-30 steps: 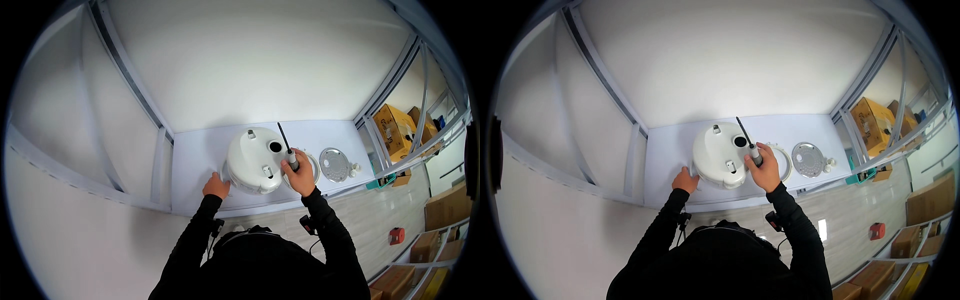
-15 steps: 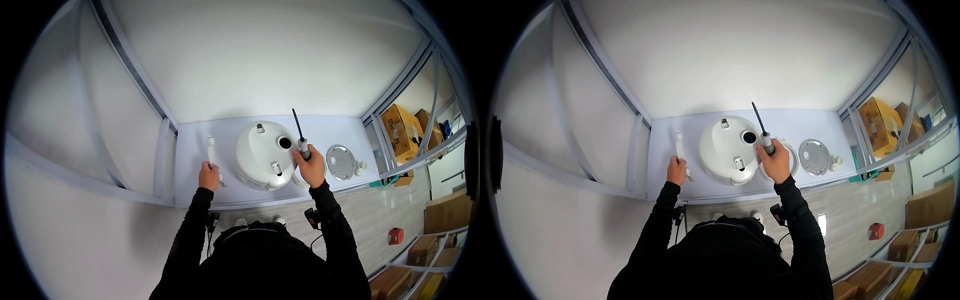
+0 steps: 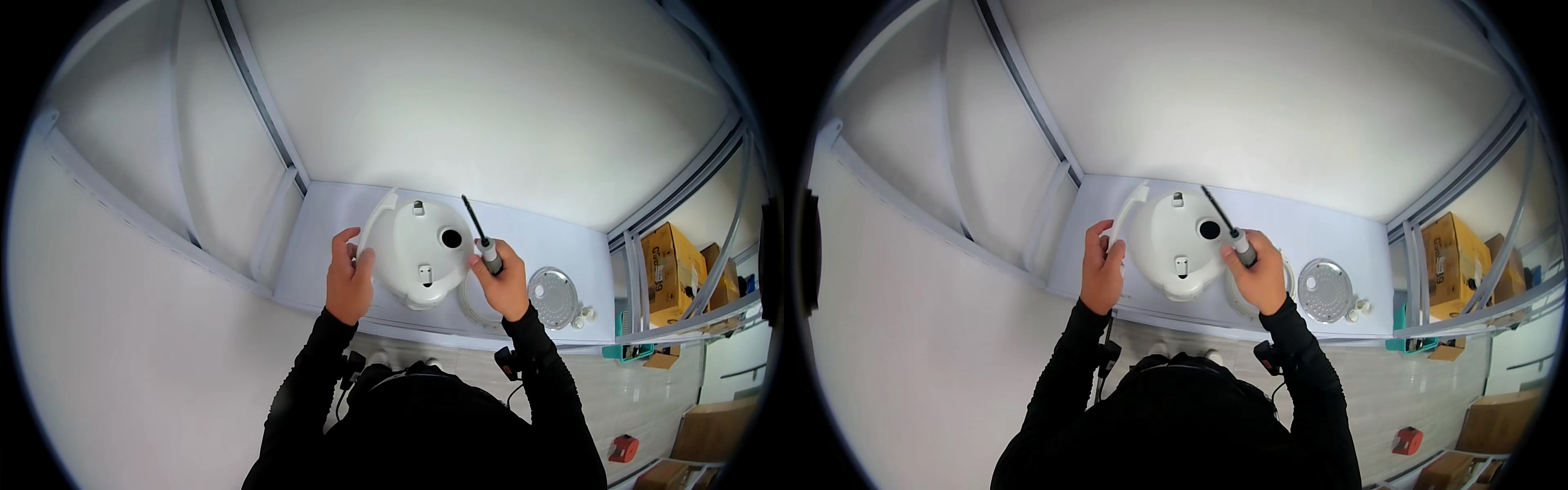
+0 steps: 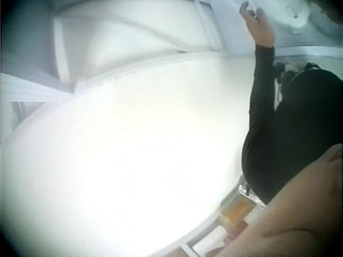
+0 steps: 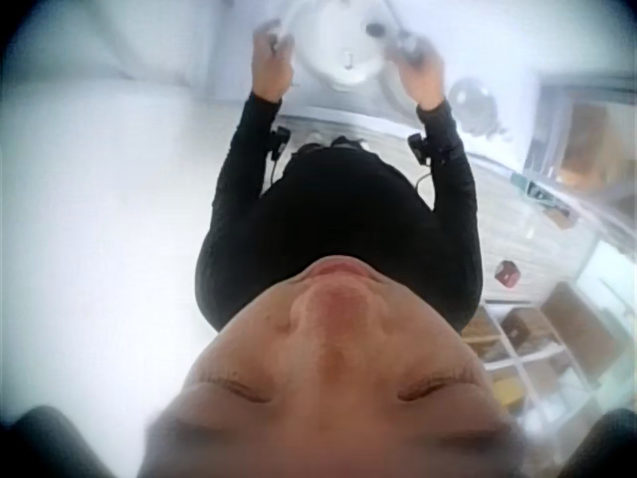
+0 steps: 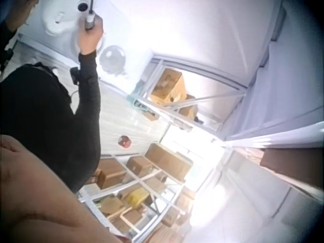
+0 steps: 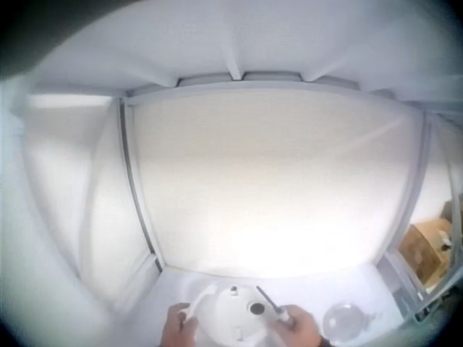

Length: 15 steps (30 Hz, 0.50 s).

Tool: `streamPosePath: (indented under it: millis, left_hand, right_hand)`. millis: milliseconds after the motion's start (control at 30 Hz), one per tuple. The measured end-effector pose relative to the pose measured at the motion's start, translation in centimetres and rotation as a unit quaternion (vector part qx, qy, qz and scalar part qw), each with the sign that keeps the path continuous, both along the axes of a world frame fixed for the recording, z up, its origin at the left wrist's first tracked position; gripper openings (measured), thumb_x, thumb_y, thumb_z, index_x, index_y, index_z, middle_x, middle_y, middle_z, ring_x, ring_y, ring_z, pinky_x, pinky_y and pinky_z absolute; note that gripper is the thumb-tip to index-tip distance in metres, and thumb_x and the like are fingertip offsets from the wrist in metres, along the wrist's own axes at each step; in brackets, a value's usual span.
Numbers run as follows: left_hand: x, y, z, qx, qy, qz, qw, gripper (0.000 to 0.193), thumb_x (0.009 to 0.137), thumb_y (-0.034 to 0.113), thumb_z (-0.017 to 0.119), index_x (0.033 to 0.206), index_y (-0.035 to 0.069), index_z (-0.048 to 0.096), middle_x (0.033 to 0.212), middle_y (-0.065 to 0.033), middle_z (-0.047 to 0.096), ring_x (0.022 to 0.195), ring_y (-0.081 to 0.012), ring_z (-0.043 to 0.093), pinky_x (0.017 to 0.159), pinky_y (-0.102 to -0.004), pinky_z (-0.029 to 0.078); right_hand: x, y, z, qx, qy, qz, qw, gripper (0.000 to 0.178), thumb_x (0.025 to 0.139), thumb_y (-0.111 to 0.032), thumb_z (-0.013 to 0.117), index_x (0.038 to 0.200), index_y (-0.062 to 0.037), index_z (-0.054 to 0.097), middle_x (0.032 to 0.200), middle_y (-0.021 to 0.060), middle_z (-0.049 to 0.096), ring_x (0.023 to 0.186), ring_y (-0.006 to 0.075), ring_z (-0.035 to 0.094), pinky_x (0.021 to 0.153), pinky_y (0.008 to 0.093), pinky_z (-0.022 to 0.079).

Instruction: The person assembles a white rice cooker by hand, using a screwdriver to secure the lid and a metal steaming tray. They open and close the lid multiple times, tighten screws on the lid, and then attach the steaming tray to the cooker body.

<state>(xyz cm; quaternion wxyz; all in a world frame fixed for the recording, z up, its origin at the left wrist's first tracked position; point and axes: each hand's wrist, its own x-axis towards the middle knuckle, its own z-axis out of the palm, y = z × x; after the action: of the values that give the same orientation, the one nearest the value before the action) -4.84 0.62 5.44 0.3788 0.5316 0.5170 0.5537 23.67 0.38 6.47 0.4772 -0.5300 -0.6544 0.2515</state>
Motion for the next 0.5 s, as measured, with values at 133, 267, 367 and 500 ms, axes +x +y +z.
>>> streamPosePath:
  millis: [133, 267, 367, 500]
  left_hand:
    - [3.1, -2.0, 2.0, 0.029, 0.07, -0.026, 0.997, 0.039, 0.096, 0.013, 0.064, 0.134, 0.005, 0.056, 0.094, -0.0114, 0.069, 0.073, -0.0204, 0.063, 0.068, -0.0335, 0.05]
    - [4.8, -3.0, 3.0, 0.187, 0.306, -0.107, 0.927, 0.032, 0.086, 0.01, 0.072, 0.118, 0.011, 0.07, 0.091, -0.0054, 0.068, 0.075, -0.0274, 0.061, 0.069, -0.0382, 0.05]
    - [5.8, -3.4, 3.5, 0.209, 0.373, -0.113, 0.897, 0.034, 0.078, 0.009, 0.075, 0.113, 0.014, 0.073, 0.087, -0.0026, 0.065, 0.077, -0.0286, 0.06, 0.069, -0.0398, 0.049]
    - [6.9, -3.0, 3.4, 0.249, 0.377, -0.092, 0.887, 0.038, 0.073, 0.011, 0.079, 0.11, 0.015, 0.074, 0.084, -0.0014, 0.063, 0.078, -0.0261, 0.06, 0.07, -0.0396, 0.048]
  right_hand:
    - [1.4, -0.7, 0.7, -0.007, 0.071, 0.076, 0.995, 0.028, 0.094, -0.017, 0.076, 0.114, 0.0002, 0.067, 0.095, 0.0085, 0.07, 0.081, 0.0158, 0.063, 0.075, 0.0305, 0.051]
    - [2.8, -1.6, 1.0, -0.026, 0.306, 0.136, 0.942, 0.031, 0.101, -0.018, 0.07, 0.124, 0.0004, 0.062, 0.122, 0.0132, 0.07, 0.092, 0.0141, 0.066, 0.084, 0.0307, 0.054]
    - [5.2, -2.0, 1.9, -0.069, 0.25, 0.206, 0.944, 0.032, 0.102, -0.019, 0.067, 0.127, 0.0003, 0.061, 0.129, 0.0143, 0.069, 0.1, 0.016, 0.068, 0.089, 0.0344, 0.055]
    - [6.1, -2.6, 3.1, -0.003, 0.038, 0.255, 0.966, 0.037, 0.094, -0.016, 0.074, 0.128, -0.0048, 0.065, 0.122, 0.0127, 0.072, 0.1, 0.0226, 0.071, 0.088, 0.034, 0.055]
